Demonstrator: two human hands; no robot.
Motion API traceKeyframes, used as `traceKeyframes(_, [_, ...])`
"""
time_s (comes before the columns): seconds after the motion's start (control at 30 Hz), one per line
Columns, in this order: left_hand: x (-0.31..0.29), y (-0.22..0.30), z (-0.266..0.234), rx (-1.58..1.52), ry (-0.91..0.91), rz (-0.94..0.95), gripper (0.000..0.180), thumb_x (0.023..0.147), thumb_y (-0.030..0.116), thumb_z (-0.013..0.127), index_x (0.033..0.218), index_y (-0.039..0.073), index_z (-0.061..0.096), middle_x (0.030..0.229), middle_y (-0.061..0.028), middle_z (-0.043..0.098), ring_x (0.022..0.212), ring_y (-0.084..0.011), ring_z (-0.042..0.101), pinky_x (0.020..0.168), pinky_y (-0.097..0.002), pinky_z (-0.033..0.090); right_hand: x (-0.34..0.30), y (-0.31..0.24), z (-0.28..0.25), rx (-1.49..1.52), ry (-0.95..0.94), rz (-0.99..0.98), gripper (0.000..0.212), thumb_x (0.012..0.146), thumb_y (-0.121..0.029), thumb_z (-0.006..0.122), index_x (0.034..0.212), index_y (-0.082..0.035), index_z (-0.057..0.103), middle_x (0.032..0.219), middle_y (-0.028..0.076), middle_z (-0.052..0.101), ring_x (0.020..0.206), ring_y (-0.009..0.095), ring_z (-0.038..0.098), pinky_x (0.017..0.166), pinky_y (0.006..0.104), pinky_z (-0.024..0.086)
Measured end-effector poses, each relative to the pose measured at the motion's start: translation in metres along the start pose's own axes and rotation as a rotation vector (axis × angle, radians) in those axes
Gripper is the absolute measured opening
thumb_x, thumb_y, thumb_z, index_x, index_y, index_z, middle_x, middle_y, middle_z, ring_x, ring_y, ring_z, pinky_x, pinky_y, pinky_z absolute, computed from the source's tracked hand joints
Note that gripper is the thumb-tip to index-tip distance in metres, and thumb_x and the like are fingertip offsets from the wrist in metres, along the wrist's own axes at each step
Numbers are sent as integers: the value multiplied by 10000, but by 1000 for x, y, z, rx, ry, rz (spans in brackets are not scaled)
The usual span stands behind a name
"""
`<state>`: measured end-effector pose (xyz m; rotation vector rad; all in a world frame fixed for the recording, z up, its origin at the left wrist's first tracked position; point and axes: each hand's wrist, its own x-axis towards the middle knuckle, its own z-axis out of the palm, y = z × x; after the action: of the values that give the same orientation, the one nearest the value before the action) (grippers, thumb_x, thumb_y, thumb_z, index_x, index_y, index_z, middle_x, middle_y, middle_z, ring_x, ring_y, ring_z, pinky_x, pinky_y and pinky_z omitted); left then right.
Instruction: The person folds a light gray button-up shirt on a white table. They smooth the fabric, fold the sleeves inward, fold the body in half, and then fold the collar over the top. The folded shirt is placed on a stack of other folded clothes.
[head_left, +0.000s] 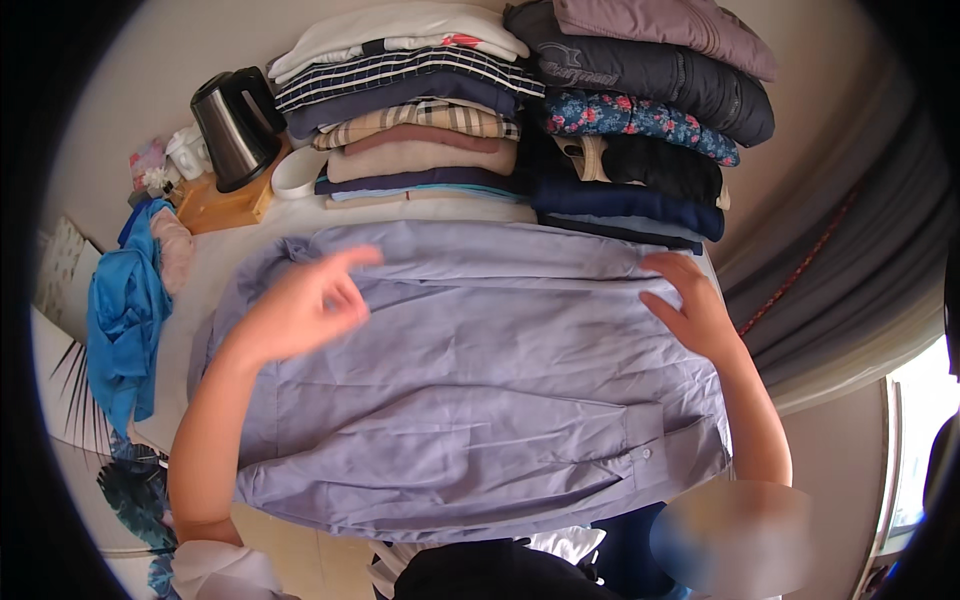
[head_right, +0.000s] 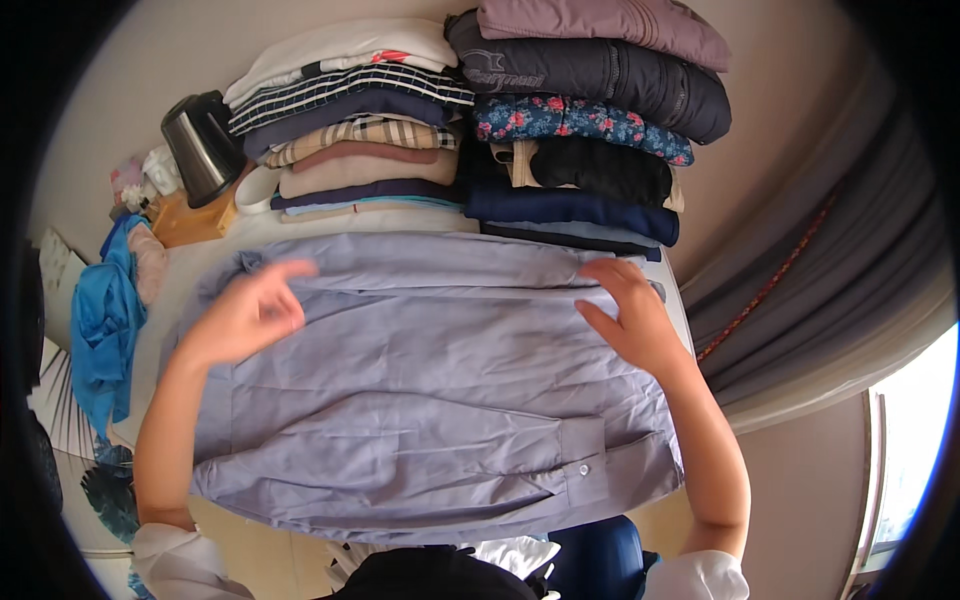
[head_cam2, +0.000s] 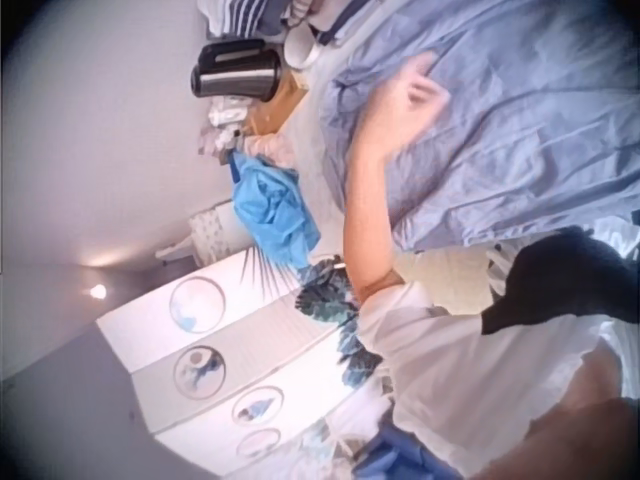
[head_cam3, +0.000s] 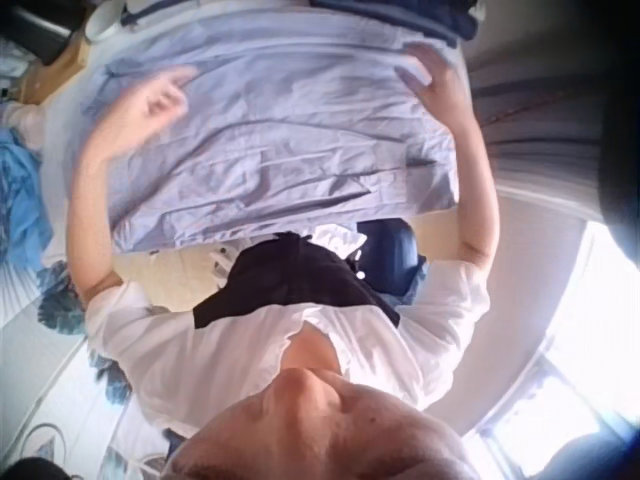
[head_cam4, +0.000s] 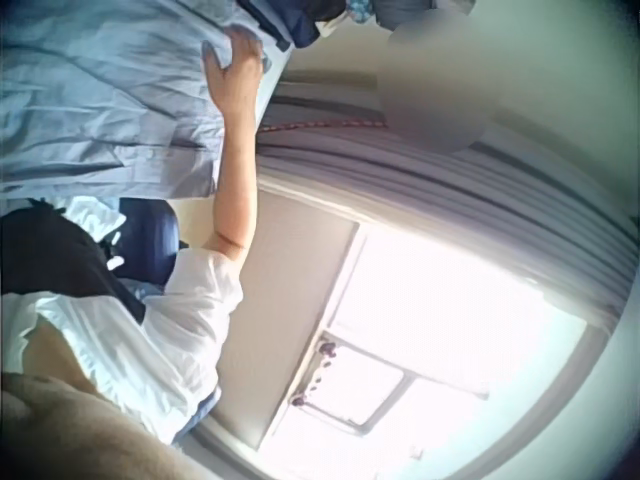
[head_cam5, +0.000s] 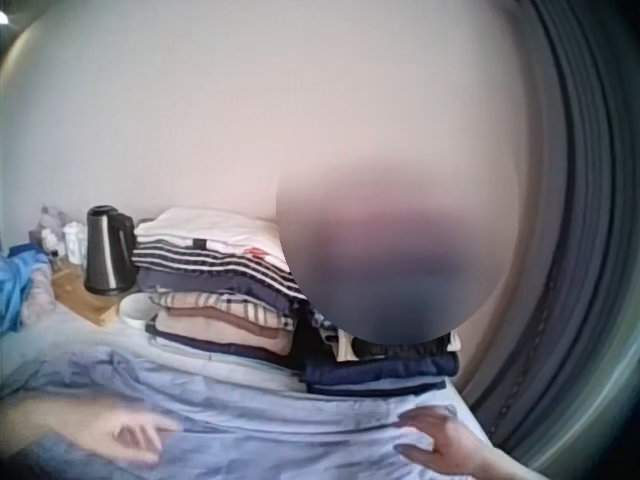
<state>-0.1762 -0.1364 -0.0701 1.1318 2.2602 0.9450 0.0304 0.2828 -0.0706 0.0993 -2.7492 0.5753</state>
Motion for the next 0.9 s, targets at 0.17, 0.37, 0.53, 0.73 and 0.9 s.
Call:
traceKeyframes(0.17, [9,-58,7,-94,417,-178,879,797,-40,715,1534,106,259,681,-14,585,604,-72,539,561,-240,449,42,28,38,-194,47,-31,324,801,-74,697,1105,16,633,1181,170,604,1099,381,551,943,414,451])
traceKeyframes(0.37, [4,-45,16,-321,705,-356,807,830,99,753,1490,71,289,599,-41,601,557,-120,604,589,-313,521,43,-7,11,49,204,-23,139,834,-37,661,950,22,612,902,131,629,840,270,582,789,339,460])
traceKeyframes(0.53, [-7,-44,0,-876,672,-391,510,863,350,692,1206,69,439,1287,-162,484,1062,-315,627,732,-458,565,1,-75,-28,159,301,49,28,897,19,598,888,22,572,727,55,539,621,102,470,590,221,392])
traceKeyframes(0.73, [-29,-75,-12,-1331,715,-297,367,866,350,659,1124,112,551,1176,-84,557,1114,-260,560,942,-445,477,-54,-113,-55,765,-512,-201,67,892,-55,667,856,-9,634,773,116,647,660,288,647,580,348,510])
traceKeyframes(0.9, [-45,-50,7,-1411,848,-91,382,923,255,632,1260,97,548,1221,-13,601,1163,-186,558,991,-355,449,-68,-106,-37,399,-1058,-425,204,943,-269,638,983,-69,634,849,103,655,720,321,658,603,386,521])
